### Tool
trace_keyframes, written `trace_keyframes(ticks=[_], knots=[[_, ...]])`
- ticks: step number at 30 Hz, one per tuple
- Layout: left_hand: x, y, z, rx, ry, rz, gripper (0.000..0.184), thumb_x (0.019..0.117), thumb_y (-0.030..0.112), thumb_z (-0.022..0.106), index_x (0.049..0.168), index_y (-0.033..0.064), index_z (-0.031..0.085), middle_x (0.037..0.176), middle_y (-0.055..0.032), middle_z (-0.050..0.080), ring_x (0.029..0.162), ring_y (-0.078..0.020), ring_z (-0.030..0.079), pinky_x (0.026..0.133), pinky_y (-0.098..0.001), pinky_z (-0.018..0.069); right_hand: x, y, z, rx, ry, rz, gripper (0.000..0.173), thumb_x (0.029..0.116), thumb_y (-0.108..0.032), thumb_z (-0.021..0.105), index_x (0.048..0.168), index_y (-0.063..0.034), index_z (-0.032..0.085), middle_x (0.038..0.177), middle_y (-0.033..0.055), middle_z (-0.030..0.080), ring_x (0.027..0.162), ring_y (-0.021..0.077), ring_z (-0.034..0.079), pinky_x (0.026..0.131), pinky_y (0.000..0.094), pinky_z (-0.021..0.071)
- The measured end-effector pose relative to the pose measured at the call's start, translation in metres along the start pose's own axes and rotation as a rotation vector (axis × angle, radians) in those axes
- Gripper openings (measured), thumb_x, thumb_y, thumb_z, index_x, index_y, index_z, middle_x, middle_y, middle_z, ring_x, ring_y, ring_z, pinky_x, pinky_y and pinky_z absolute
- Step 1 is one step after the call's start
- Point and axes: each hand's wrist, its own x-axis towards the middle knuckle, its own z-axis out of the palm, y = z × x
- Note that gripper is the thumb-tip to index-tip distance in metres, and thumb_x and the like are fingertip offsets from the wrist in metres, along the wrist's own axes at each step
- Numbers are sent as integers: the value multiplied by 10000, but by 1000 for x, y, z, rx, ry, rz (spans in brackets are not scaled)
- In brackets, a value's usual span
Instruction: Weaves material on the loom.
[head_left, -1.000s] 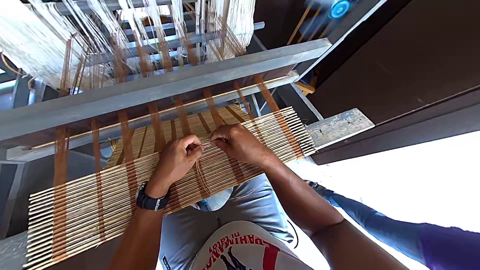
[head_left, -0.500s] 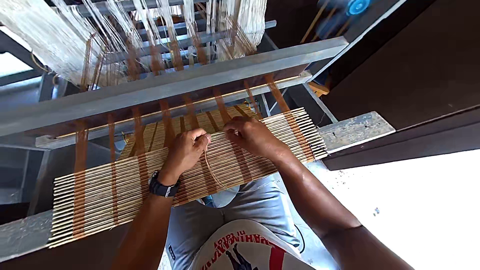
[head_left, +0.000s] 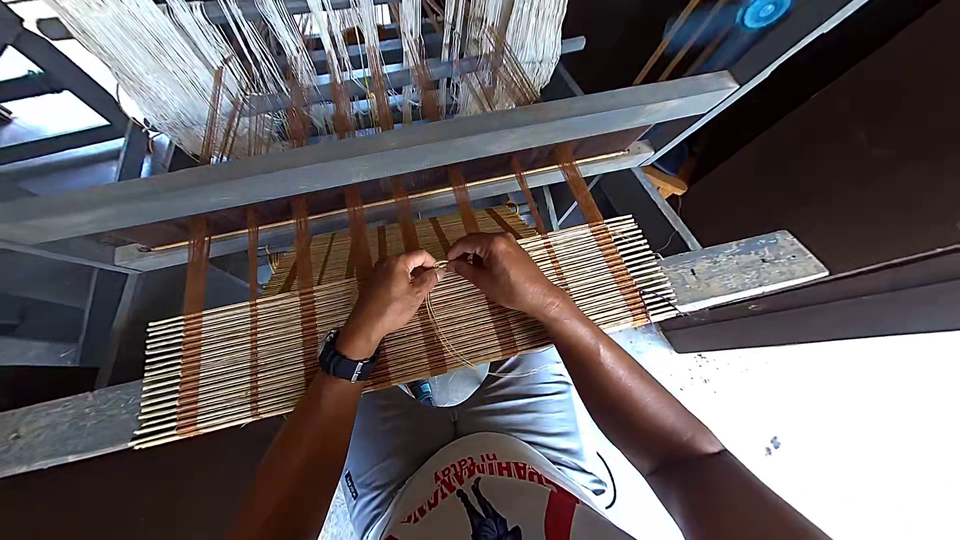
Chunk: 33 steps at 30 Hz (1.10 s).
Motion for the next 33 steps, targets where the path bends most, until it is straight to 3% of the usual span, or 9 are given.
trace_keyframes(ticks=[3,7,12,20,22,25,27,30,33], knots=[[-3,-4,-1,-41,15,14,153,1029,234,638,961,138,737,757,28,674,670,-72,630,650,-286,541,-2,-2,-5,42,-25,16,66,975,-141,704,1005,-132,763,912,-16,727,746,75,658,716,312,577],[-12,-5,-8,-121,20,-2,161,1038,197,620,957,118,734,738,17,685,633,-81,645,610,-262,557,-4,-3,-7,83,-40,44,74,997,-144,681,1010,-131,753,815,-24,709,621,55,610,606,265,545],[-28,-8,-16,-161,64,-55,140,1034,189,632,977,113,735,722,8,686,599,-84,642,575,-252,556,-8,1,0,112,-65,70,71,1000,-153,681,1013,-124,745,793,-22,692,613,50,602,601,247,540],[-92,-38,-42,20,87,2,116,1000,246,668,971,168,748,894,49,681,775,-47,641,705,-267,568,-19,21,23,38,-18,9,113,1009,-190,638,1055,-146,731,920,-26,703,742,51,637,694,280,562],[-113,-45,-45,28,99,-13,140,1013,275,650,970,178,742,887,63,668,768,-29,625,692,-231,554,-20,23,29,-8,18,-8,151,1013,-222,610,1066,-142,726,916,-27,701,752,34,630,702,255,546],[-152,-56,-51,-33,140,-15,176,1017,317,644,1059,176,740,974,68,703,875,-17,668,788,-227,587,-22,23,34,18,62,-55,171,1011,-183,611,1058,-64,724,921,11,708,772,-1,630,713,175,538],[-188,-71,-58,-119,90,64,226,1026,322,619,1082,140,742,1005,44,724,921,-40,684,815,-256,594,-23,21,36,39,80,-83,163,1000,-144,619,1045,-21,716,920,32,706,781,-14,630,718,146,535],[-239,-105,-61,-277,-128,140,339,1041,401,569,1046,124,766,932,39,746,857,-32,688,783,-279,588,-22,18,39,51,86,-117,153,994,-97,619,1040,27,696,912,31,696,791,-36,625,735,125,533],[-268,-155,-40,-422,-211,-62,336,1029,341,564,1012,90,786,887,21,759,795,-48,701,781,-314,601,-22,13,42,74,98,-127,147,981,-53,613,1042,65,676,924,27,695,808,-58,629,760,114,538]])
